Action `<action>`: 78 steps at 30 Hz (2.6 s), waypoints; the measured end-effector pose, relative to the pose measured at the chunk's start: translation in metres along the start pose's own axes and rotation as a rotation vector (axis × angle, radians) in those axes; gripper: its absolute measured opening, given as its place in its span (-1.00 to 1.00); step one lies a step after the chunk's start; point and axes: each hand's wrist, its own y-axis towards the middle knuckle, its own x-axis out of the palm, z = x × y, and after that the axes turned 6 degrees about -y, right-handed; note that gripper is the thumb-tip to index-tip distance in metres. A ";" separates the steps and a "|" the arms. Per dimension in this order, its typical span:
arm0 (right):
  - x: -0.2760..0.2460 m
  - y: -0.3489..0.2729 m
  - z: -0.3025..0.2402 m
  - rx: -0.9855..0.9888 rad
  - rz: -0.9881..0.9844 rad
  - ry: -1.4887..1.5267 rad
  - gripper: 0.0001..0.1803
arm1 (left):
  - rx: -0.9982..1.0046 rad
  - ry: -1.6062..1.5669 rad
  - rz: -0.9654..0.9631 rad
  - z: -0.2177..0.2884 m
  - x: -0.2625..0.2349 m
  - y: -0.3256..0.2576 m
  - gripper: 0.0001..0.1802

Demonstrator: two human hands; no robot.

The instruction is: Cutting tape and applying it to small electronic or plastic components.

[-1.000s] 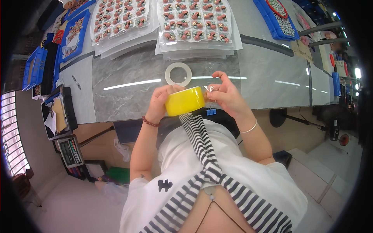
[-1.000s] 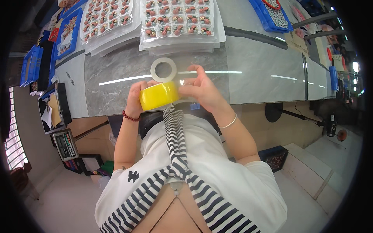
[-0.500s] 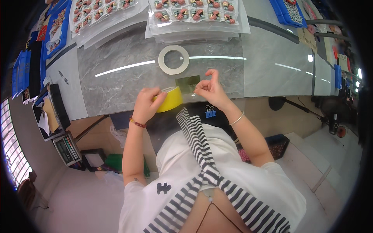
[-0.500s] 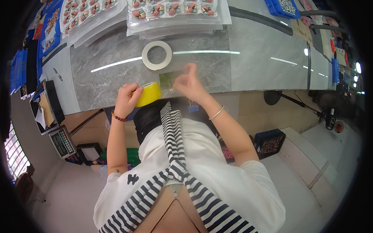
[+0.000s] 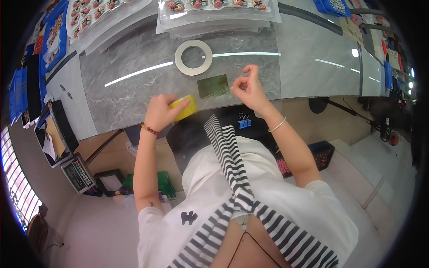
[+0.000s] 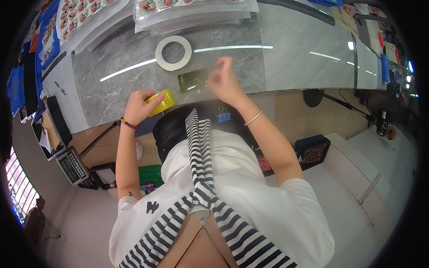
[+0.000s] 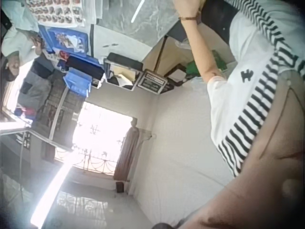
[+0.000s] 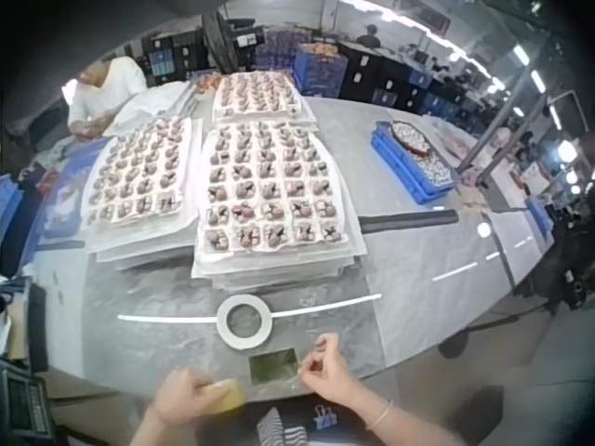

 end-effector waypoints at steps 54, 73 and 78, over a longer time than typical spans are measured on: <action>0.010 0.033 0.082 0.159 0.389 -0.382 -0.47 | -0.030 0.356 0.159 0.006 0.061 0.055 -0.62; 0.010 0.035 0.084 0.121 0.401 -0.448 -0.46 | -0.051 0.367 0.153 0.016 0.064 0.061 -0.73; 0.010 0.035 0.083 0.125 0.403 -0.447 -0.47 | -0.074 0.355 0.139 0.018 0.064 0.065 -0.77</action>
